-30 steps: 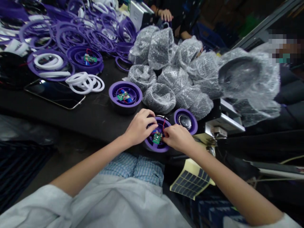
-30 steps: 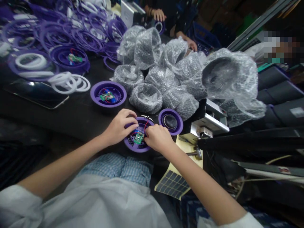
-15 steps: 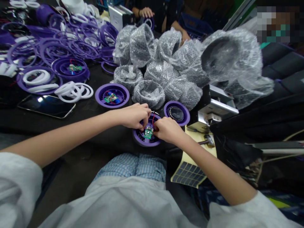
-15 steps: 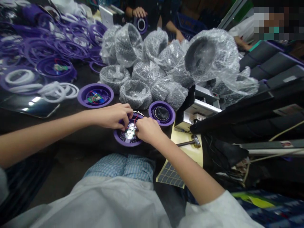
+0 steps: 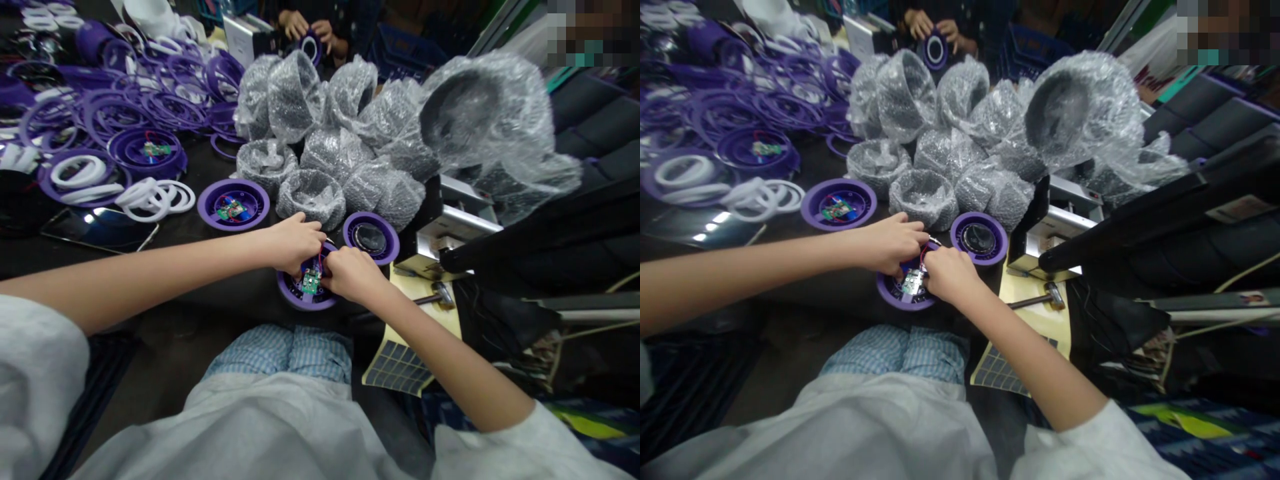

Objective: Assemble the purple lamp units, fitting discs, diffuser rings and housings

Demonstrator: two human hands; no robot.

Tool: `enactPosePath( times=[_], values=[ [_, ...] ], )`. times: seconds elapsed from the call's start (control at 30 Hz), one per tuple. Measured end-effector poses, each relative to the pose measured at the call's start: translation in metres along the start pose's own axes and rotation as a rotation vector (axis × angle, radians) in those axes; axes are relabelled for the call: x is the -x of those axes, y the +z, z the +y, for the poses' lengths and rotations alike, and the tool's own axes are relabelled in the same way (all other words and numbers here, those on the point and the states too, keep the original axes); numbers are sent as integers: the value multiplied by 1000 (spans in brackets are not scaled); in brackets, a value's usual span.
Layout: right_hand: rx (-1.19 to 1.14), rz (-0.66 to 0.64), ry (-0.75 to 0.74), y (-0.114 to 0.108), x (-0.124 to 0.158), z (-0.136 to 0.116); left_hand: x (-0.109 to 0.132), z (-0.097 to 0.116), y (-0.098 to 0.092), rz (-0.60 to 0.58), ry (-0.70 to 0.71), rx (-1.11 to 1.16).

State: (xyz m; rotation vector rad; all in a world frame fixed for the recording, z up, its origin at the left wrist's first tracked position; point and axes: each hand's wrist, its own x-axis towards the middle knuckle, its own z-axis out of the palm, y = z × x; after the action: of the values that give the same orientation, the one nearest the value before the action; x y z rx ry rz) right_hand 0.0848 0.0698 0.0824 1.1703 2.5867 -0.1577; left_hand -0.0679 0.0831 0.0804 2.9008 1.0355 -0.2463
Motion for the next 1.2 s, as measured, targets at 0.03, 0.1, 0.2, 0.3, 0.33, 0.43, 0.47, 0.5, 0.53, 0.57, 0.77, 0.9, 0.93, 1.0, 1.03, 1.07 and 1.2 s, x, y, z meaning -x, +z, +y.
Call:
enactPosePath(
  times=[0.03, 0.1, 0.2, 0.3, 0.33, 0.43, 0.47, 0.5, 0.53, 0.57, 0.77, 0.9, 0.93, 1.0, 1.03, 1.07, 1.2],
  values=[
    [-6, -1, 2, 0, 0, 1, 1, 3, 1, 17, -19, -17],
    [-26, -16, -18, -1, -3, 4, 2, 10, 3, 52, -65, -54],
    [-64, -69, -92, -5, -11, 10, 5, 17, 4, 80, -127, -95],
    [-71, -108, -140, -9, -19, 13, 7, 17, 2, 71, -170, -77],
    [-63, -112, -144, -10, -21, 13, 8, 16, 2, 69, -199, -64],
    [-35, -104, -144, -11, -22, 10, 8, 12, 1, 37, -319, -8],
    [-26, -98, -144, -12, -21, 8, 8, 11, 1, 14, -347, 13],
    [-18, -89, -143, -12, -20, 7, 7, 10, 1, -12, -362, 36],
    [-12, -81, -140, -12, -19, 6, 6, 9, 1, -39, -366, 60],
    [-7, -74, -134, -11, -18, 4, 5, 9, 1, -64, -366, 85],
    [-36, -22, -52, 0, -9, -2, 3, 17, 1, -113, -391, 133],
    [-117, -16, -42, -5, -4, 7, 9, 23, 4, -54, -416, 136],
    [-147, -30, -65, -10, -2, 11, 10, 22, 7, -36, -428, 168],
    [-188, -16, -84, -20, 1, 19, 12, 17, 13, 4, -470, 318],
    [-200, 40, -60, -25, 3, 23, 13, 13, 17, 23, -490, 441],
    [-202, 121, -18, -28, 3, 26, 14, 8, 21, 38, -503, 571],
    [-176, 325, 67, -24, -5, 26, 20, -5, 32, 96, -480, 906]
  ],
)
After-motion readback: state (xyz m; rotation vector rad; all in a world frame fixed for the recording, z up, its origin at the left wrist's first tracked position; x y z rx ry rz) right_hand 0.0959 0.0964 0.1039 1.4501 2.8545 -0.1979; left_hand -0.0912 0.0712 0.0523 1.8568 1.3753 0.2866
